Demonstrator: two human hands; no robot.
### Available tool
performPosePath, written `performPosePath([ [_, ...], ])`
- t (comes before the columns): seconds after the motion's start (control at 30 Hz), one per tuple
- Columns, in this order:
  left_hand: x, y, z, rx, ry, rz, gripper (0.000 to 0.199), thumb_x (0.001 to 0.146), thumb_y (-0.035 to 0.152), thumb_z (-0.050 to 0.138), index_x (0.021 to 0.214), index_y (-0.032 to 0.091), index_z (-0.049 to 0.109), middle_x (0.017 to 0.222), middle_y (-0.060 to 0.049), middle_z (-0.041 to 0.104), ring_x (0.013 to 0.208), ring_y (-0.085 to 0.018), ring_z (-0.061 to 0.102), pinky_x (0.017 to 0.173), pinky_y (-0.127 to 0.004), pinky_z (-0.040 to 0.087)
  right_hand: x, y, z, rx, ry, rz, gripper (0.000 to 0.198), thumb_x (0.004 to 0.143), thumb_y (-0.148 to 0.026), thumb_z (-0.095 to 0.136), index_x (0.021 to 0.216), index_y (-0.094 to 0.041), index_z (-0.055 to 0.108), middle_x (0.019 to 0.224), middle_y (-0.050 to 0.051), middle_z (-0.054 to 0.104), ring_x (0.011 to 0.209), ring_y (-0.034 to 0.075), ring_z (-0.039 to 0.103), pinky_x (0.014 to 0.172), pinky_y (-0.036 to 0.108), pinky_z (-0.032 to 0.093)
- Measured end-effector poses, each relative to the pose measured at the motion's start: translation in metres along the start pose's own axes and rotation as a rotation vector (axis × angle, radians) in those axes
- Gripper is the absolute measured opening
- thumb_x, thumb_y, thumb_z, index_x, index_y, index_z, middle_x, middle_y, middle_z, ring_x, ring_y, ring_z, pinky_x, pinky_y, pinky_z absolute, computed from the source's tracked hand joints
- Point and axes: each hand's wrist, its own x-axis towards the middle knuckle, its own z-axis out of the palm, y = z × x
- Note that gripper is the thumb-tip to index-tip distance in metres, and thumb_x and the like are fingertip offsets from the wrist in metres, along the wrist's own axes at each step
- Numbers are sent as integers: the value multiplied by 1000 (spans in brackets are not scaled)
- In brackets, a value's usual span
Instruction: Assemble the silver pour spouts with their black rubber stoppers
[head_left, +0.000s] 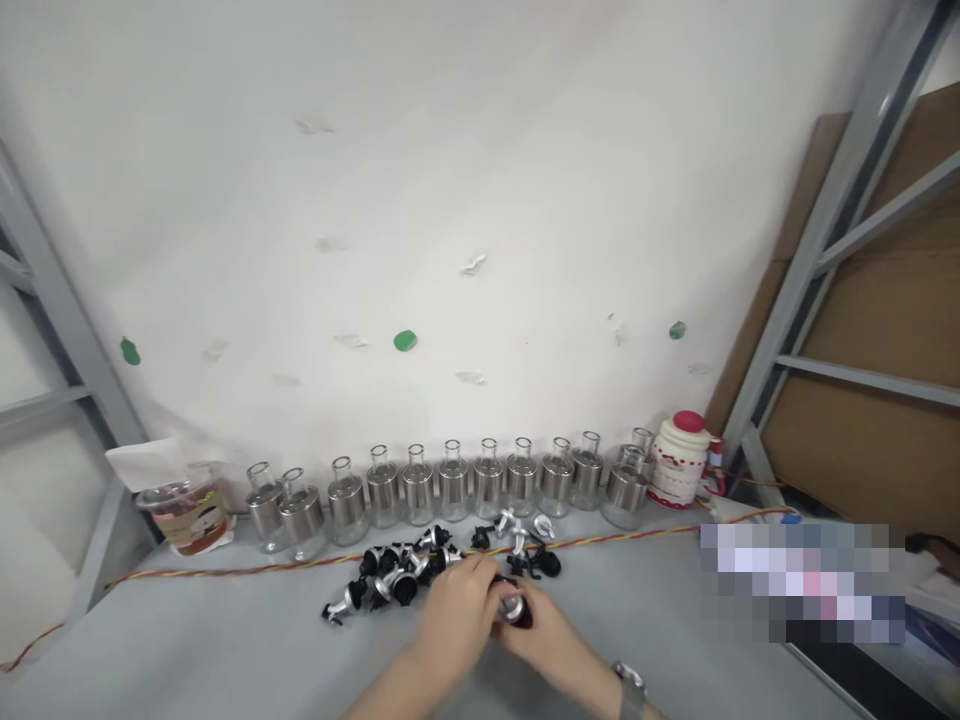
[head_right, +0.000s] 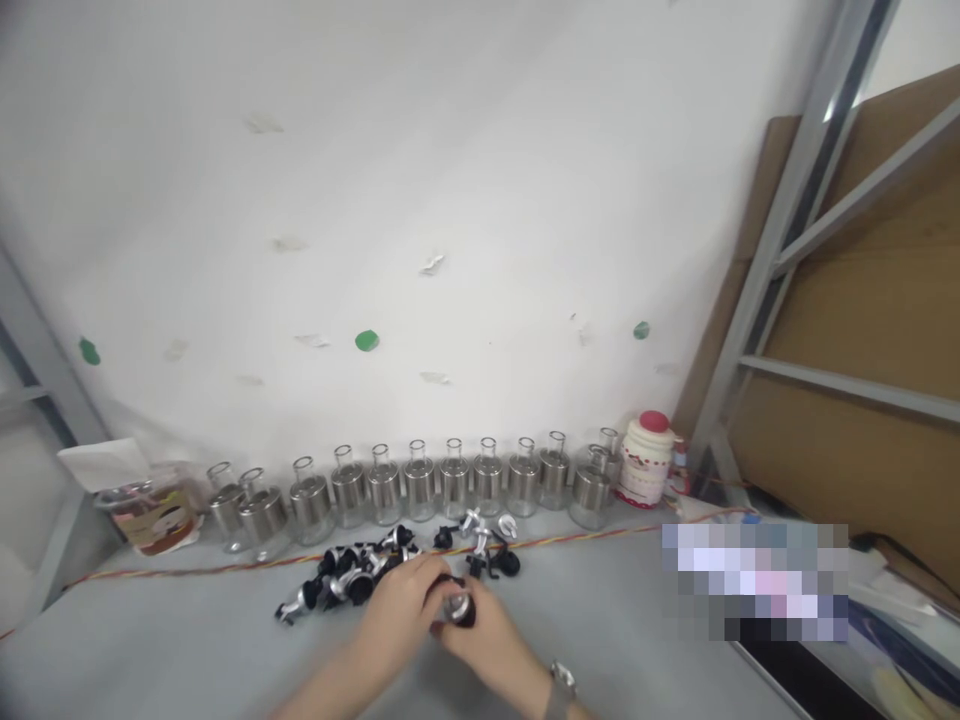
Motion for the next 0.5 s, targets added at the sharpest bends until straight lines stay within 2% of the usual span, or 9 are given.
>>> performPosePath([
  [0.1,1,-1,-5,10,-17,45,14,82,25,45,78,20,57,79,0,62,76,-16,57,68,-25,43,2,3,1,-24,-13,34,10,64,-17,52,74,-15,53,73,2,63,69,17,57,58,23,41],
  [0.27,-3,3,-6,228,-27,72,24,84,30,38,79,17,57,79,-6,62,75,-22,58,66,-33,45,-6,3,-3,-450,112,9,4,68,-19,49,69,-18,52,63,2,63,57,15,56,49,21,31],
  [0.37,-4,5,1,288,-61,52,31,86,28,32,80,14,59,76,-10,62,72,-24,59,63,-35,46,-11,-4,-5,-601,109,-14,8,73,-23,47,73,-19,54,68,4,66,60,16,59,50,21,30],
  [0.5,-3,2,15,243,-117,54,29,85,16,32,81,12,61,76,-12,63,72,-24,60,62,-35,46,-13,-14,-7,-685,66,-15,11,76,-27,45,77,-21,54,72,5,67,66,18,62,51,21,30],
])
